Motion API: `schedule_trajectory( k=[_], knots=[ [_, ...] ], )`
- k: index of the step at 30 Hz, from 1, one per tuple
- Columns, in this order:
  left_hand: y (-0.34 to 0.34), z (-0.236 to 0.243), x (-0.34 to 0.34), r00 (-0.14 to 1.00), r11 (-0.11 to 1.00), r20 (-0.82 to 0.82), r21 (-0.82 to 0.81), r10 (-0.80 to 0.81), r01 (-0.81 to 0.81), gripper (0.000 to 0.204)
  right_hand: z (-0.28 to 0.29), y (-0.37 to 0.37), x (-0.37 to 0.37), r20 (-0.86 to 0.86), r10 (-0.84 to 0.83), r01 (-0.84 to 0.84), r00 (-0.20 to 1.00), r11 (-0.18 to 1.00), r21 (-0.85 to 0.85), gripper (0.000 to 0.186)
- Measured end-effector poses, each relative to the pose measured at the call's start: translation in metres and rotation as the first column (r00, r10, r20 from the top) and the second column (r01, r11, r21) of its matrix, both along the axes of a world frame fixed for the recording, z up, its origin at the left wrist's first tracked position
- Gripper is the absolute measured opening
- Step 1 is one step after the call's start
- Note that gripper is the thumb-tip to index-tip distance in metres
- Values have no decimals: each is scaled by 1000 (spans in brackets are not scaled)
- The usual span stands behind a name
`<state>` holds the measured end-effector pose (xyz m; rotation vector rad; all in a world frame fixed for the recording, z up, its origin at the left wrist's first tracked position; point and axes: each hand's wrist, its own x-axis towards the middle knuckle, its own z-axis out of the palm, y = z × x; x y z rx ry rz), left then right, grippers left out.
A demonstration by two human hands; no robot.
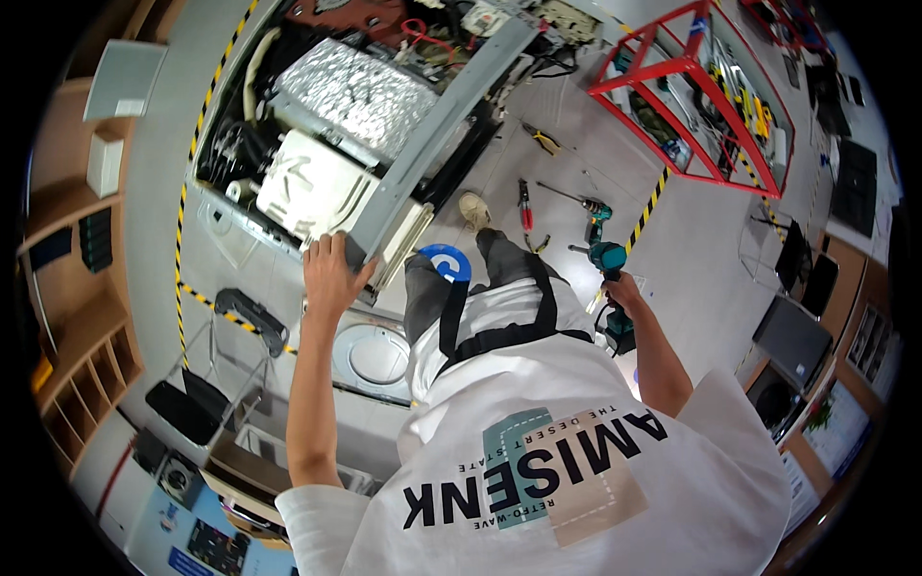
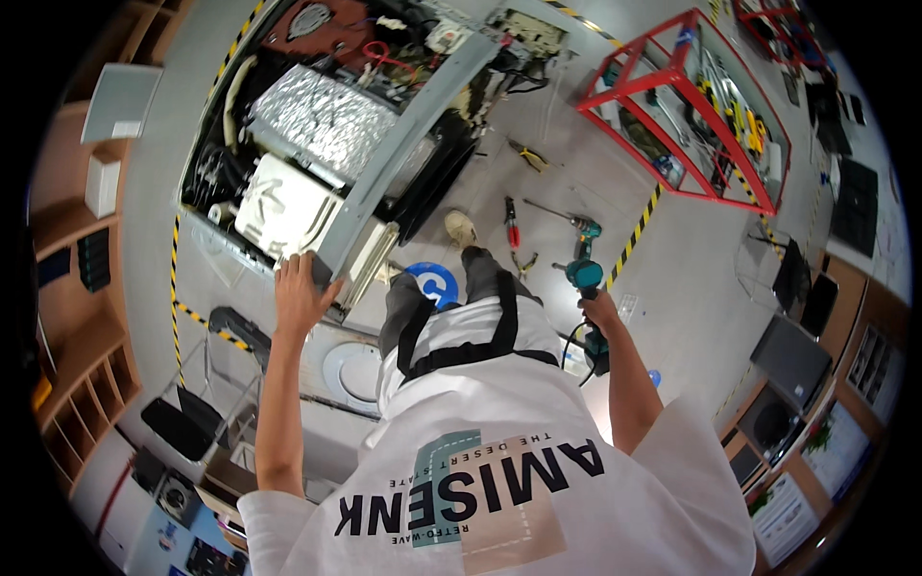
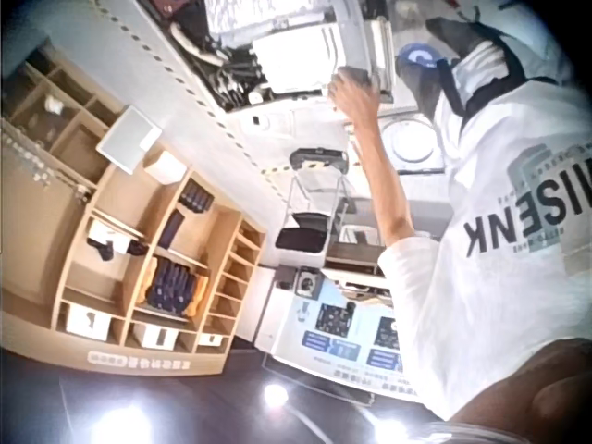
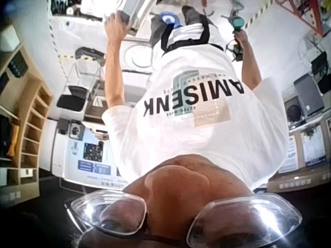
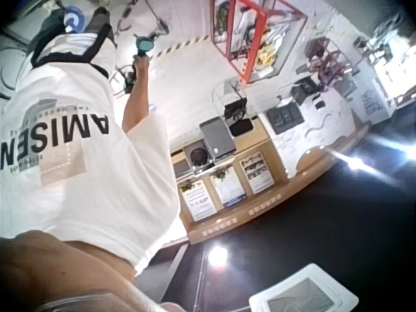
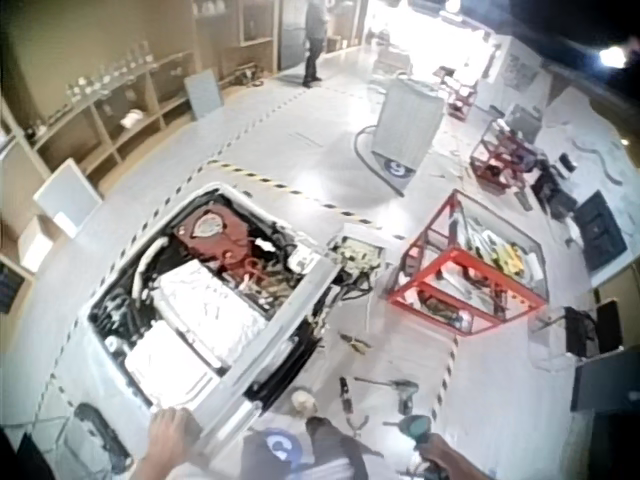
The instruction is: The person handles wires inside an open washing machine, picks up a metal bracket from the floor, and aligns it onto the top of the machine's internal frame.
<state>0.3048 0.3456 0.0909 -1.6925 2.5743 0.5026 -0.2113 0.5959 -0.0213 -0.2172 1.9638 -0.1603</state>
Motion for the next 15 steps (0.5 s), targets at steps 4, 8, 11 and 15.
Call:
schedule_trajectory(
  k=[4,8,11,15],
  knots=[
    [26,1,10,945,944,-236,-185,227,-273,50,6,-4,0,10,4,-4,1000,1000,-17,26],
    [76,-32,37,323,549,-569,285,757,-786,34,5,-11,-4,-5,44,-44,999,999,23,16],
    [106,-51,53,30,395,-513,622,858,-676,29,4,-13,-8,36,41,-40,998,999,-37,15],
    [117,-47,38,-182,278,-423,808,888,-520,28,7,-24,-13,29,93,-92,995,995,-32,14]
  ],
)
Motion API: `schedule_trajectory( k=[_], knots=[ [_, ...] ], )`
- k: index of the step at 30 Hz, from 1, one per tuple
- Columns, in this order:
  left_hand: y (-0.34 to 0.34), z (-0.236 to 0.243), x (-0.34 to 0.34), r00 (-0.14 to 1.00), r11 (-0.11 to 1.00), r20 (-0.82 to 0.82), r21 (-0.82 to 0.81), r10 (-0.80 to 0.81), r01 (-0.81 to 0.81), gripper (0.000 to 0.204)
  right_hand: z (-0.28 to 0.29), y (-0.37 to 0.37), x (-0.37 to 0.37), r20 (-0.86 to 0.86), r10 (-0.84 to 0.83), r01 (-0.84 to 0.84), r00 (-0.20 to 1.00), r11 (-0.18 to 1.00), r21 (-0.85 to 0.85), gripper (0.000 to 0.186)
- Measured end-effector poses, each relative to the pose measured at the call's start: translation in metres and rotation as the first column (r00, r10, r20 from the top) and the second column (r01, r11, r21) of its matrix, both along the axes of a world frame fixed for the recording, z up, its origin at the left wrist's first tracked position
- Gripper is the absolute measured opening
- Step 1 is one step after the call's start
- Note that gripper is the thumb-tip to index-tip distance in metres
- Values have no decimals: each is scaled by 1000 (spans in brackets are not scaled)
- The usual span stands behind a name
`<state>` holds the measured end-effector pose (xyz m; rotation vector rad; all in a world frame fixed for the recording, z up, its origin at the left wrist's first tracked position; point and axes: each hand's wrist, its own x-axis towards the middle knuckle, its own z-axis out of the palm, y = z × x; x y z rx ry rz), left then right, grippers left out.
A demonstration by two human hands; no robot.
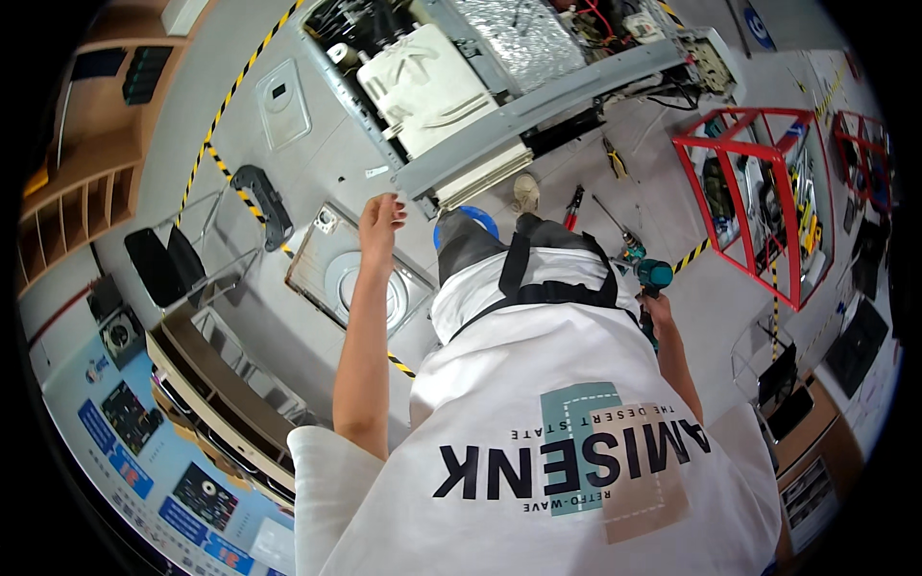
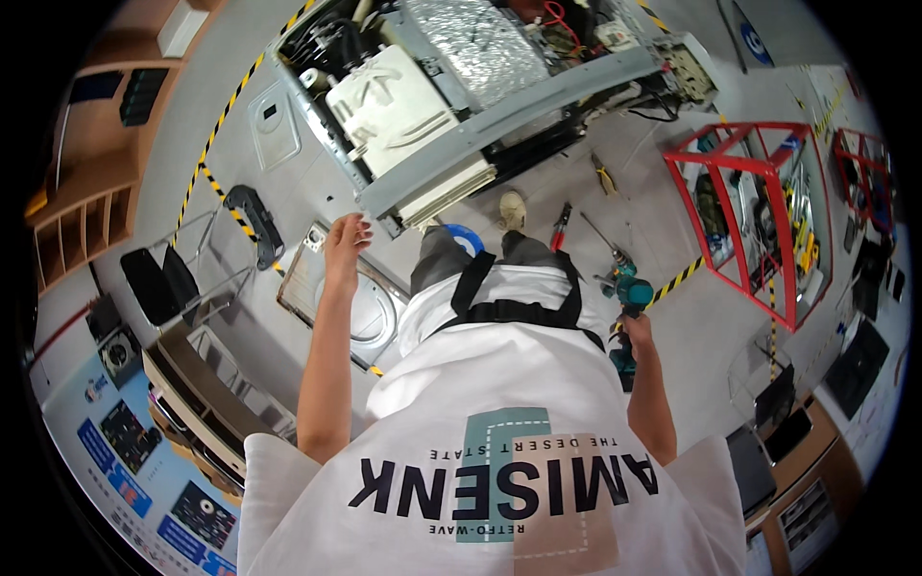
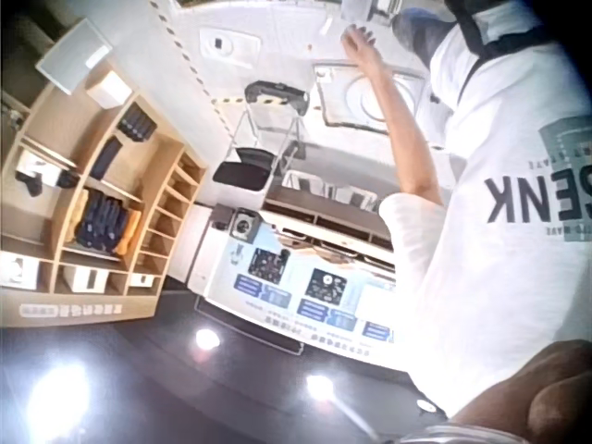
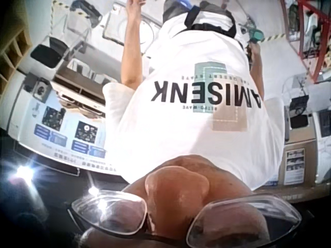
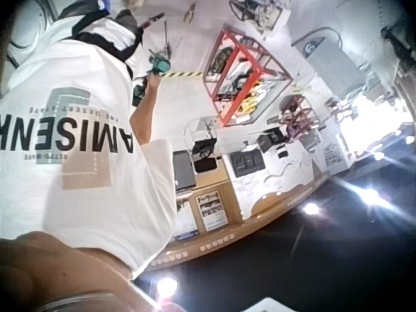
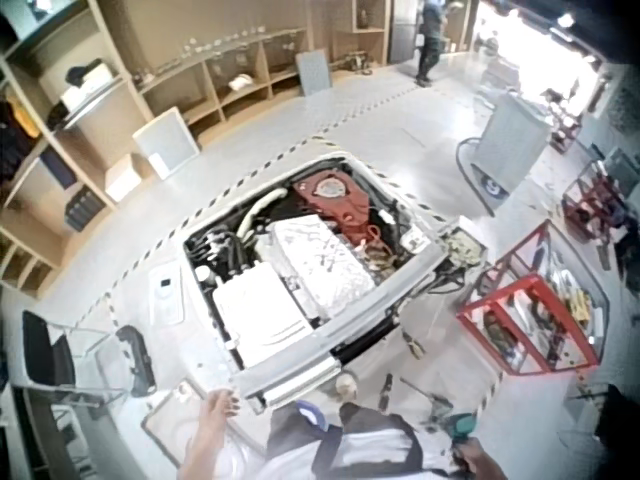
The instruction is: The person handles wires inside an open washing machine, picks up a metal bracket from the floor, and aligns it onto the top of the machine's internal frame.
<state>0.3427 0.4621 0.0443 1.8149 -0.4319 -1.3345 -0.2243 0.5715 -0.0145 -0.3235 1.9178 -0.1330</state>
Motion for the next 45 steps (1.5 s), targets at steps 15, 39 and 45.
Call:
schedule_trajectory(
  k=[15,39,45],
  knots=[
    [-20,-23,5,998,987,-48,-159,-34,26,16,19,-39,5,-78,129,-136,989,986,-92,10],
    [-67,37,-88,266,715,947,-59,-181,697,54,3,-20,13,52,63,-58,997,995,-83,17],
    [-103,11,-118,108,585,968,48,-229,810,57,-5,-4,10,54,-20,26,998,992,-121,16]
  ],
)
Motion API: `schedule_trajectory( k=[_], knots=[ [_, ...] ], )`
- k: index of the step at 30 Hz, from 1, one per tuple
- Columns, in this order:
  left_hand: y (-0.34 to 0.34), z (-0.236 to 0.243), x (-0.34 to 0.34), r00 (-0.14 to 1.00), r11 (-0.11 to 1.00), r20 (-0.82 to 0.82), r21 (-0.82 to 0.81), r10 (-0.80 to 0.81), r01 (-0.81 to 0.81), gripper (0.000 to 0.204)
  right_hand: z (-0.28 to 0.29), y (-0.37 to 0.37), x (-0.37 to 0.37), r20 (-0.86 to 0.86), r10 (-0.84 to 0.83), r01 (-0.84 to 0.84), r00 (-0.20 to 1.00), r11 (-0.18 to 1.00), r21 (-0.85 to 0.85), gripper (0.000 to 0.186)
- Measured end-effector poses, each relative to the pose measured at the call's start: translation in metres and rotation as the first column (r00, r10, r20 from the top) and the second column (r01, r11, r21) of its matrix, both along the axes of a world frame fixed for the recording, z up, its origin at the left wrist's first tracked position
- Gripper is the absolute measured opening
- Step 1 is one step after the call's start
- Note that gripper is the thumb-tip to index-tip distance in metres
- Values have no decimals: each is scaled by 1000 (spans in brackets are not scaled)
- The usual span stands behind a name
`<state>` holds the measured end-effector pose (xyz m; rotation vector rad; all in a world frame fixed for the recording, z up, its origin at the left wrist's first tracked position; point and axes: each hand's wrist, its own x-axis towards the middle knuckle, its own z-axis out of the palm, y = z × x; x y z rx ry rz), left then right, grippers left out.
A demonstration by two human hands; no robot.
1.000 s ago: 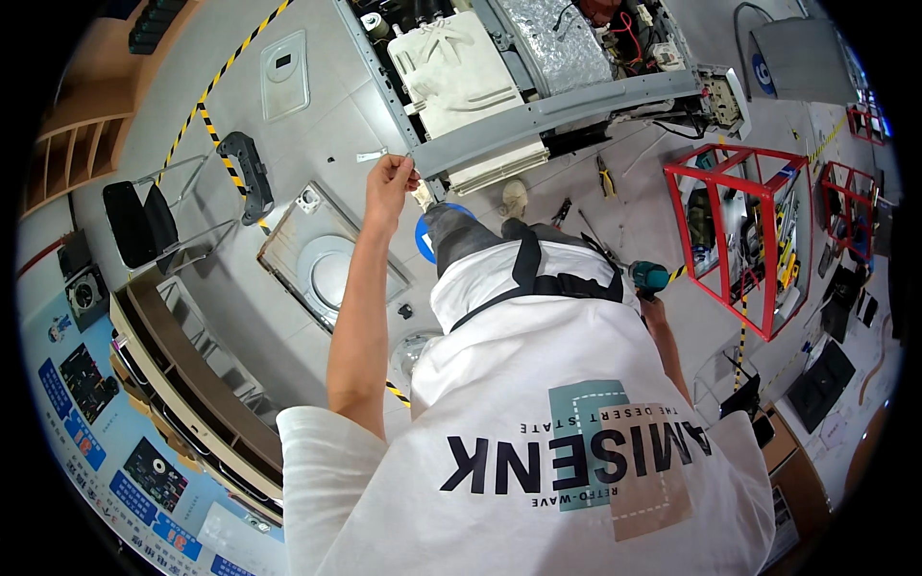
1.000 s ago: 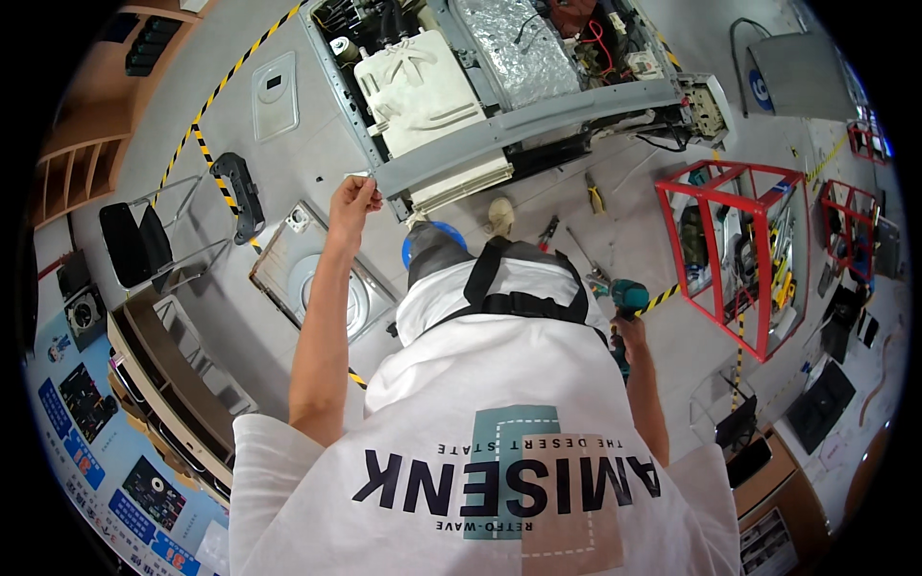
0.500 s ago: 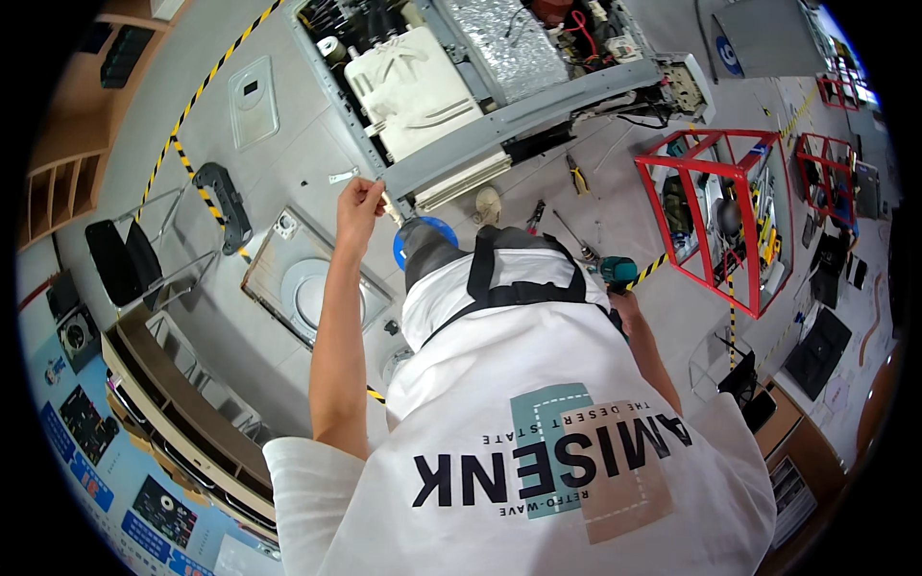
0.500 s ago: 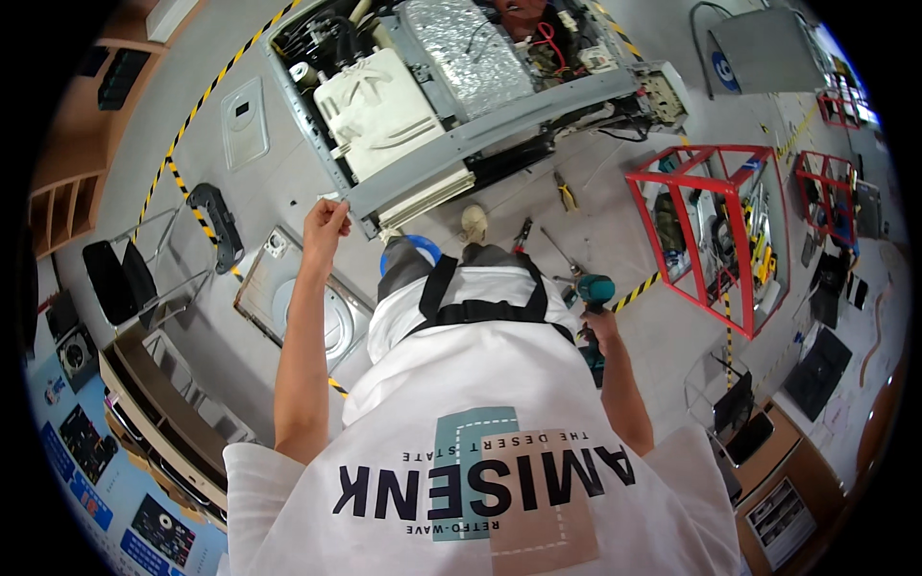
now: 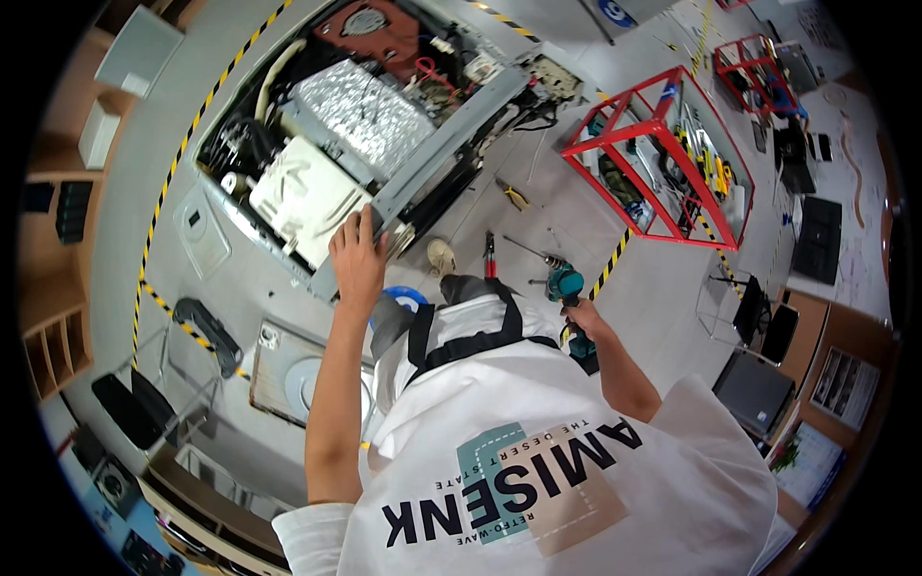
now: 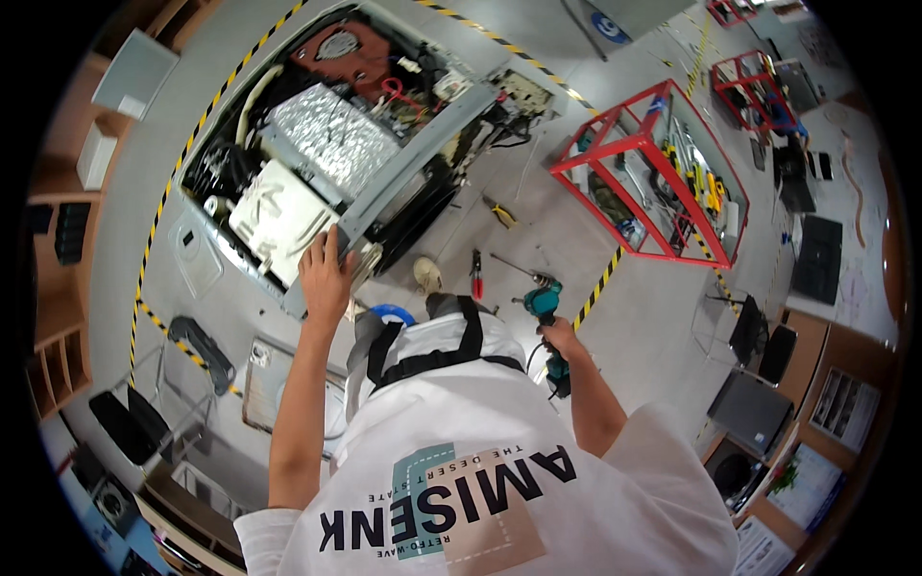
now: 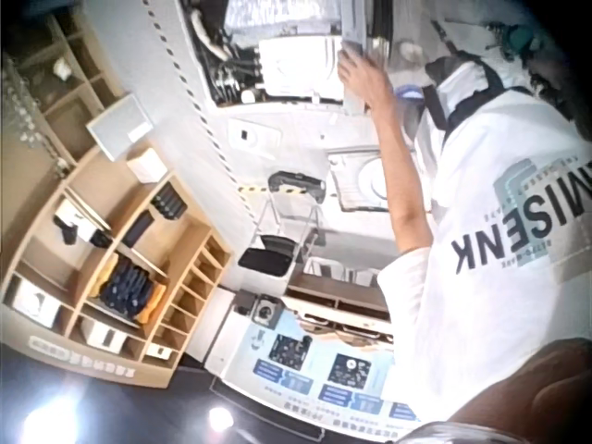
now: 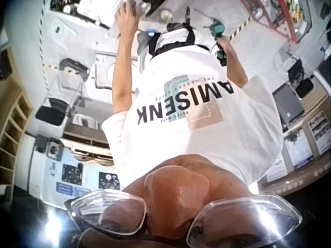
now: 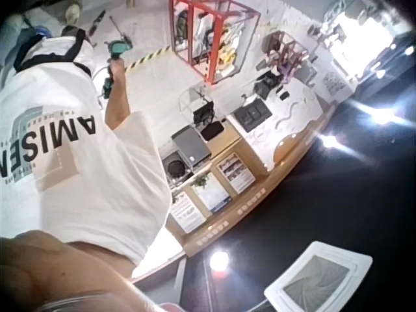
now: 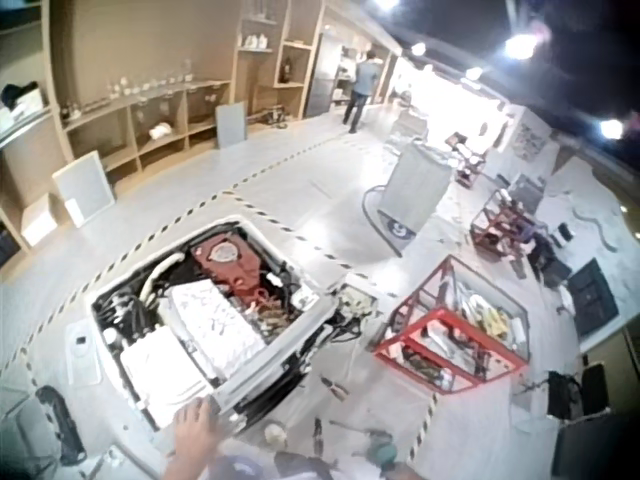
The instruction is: The person handles wires inside an open washing machine, picks up a metal bracket from the floor, and aligns it onto the top of the machine's internal frame.
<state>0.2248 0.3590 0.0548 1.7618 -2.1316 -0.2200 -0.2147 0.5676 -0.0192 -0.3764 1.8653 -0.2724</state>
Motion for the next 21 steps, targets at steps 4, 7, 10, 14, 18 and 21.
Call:
schedule_trajectory(
  k=[4,7,10,14,18,21],
  knots=[
    [-4,-6,2,998,998,20,-5,-58,59,55,0,7,5,-2,-36,36,999,999,25,19],
    [-7,-5,3,994,994,16,18,-104,104,55,-12,22,-1,9,-72,72,997,996,62,22],
    [-10,-7,6,991,991,-2,-1,-133,133,58,-12,25,0,-4,-65,65,998,993,103,22],
    [-8,-6,6,987,987,-13,25,-160,160,56,-18,38,-4,-18,-73,74,997,991,109,21],
    [-7,-9,13,982,981,-11,49,-187,187,55,-13,38,-4,-20,-95,96,995,993,63,22],
    [-4,-9,17,981,979,2,58,-196,195,55,-14,39,-3,-45,-114,116,992,992,55,21]
  ],
)
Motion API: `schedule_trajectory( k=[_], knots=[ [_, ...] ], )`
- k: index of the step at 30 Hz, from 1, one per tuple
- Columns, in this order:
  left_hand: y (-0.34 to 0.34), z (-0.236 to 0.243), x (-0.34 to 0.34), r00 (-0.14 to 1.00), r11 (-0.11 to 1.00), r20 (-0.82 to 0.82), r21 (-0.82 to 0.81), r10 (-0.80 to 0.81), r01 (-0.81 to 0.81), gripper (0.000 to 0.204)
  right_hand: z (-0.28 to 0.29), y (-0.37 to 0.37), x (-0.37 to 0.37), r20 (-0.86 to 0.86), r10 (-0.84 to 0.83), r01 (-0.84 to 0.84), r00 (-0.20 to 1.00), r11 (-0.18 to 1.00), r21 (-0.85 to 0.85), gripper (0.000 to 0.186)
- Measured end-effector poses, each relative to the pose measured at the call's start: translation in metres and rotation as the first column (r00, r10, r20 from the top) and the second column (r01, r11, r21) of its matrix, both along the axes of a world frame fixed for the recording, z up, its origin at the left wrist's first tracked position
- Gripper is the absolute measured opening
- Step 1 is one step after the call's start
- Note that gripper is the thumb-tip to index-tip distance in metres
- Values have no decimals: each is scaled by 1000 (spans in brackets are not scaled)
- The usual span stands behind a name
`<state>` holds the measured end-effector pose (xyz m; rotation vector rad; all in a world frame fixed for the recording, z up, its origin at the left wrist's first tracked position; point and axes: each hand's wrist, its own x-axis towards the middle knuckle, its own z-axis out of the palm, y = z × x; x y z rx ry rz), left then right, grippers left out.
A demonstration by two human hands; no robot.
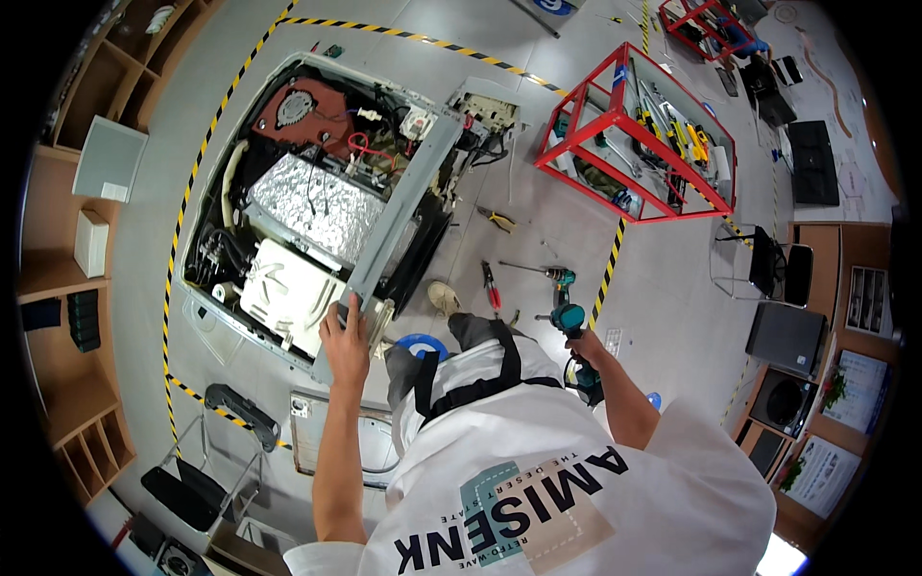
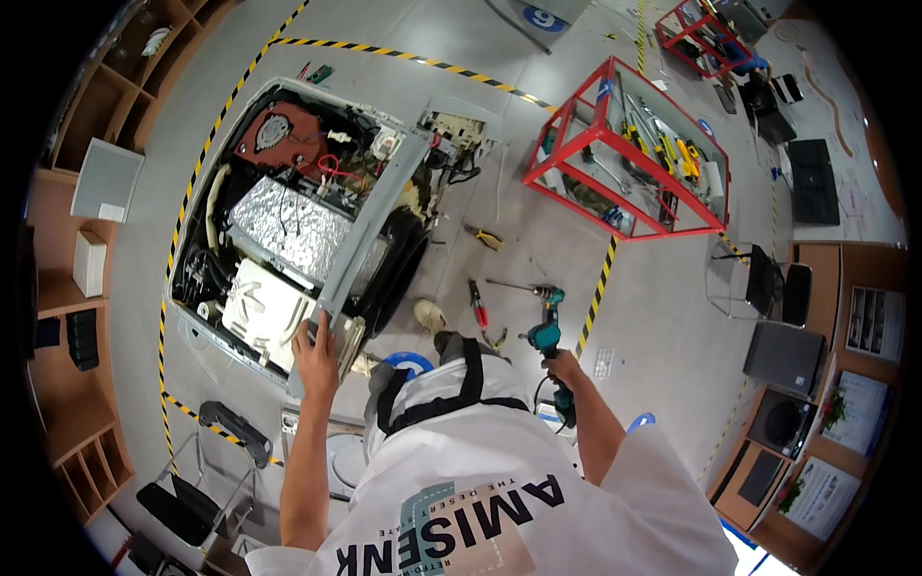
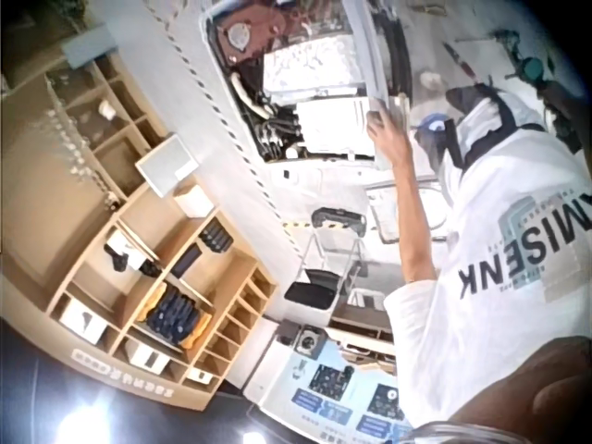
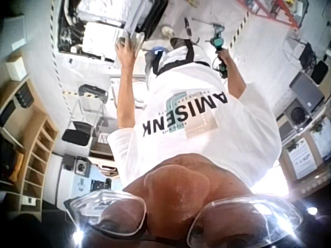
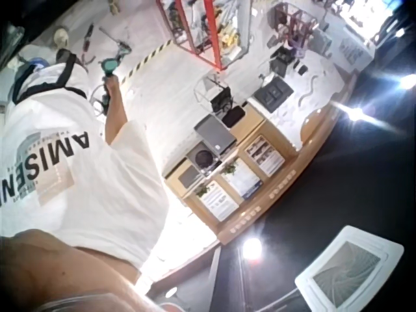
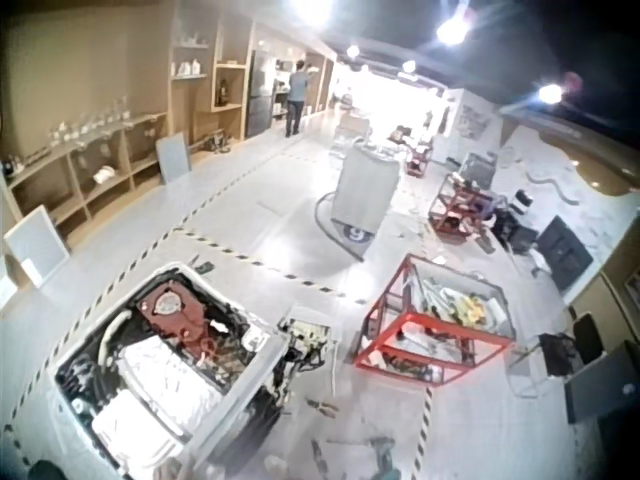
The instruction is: The person handles wires inside an open washing machine, picks up a metal bracket from the floor, and aligns it onto the top of the machine's internal frame.
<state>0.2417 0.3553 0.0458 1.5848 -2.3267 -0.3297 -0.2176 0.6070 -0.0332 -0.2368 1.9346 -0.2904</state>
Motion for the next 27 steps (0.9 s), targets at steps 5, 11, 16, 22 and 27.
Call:
schedule_trajectory(
  k=[5,11,16,22,27],
  knots=[
    [-2,3,1,1000,1000,-2,11,-15,15,55,1,-2,6,1,-65,65,998,997,-42,18],
    [4,-19,16,999,999,-4,-5,-34,34,48,-34,12,-2,-45,100,-97,994,994,49,23],
    [-7,-18,23,996,996,1,23,-86,86,48,8,-7,-6,-82,105,-104,991,994,24,30],
    [-2,17,32,998,998,66,-58,-24,28,54,-3,-29,6,-36,177,-175,984,983,51,31],
    [-42,31,-52,999,997,-4,-62,-52,51,66,10,-6,2,-82,145,-141,986,989,52,33]
  ],
)
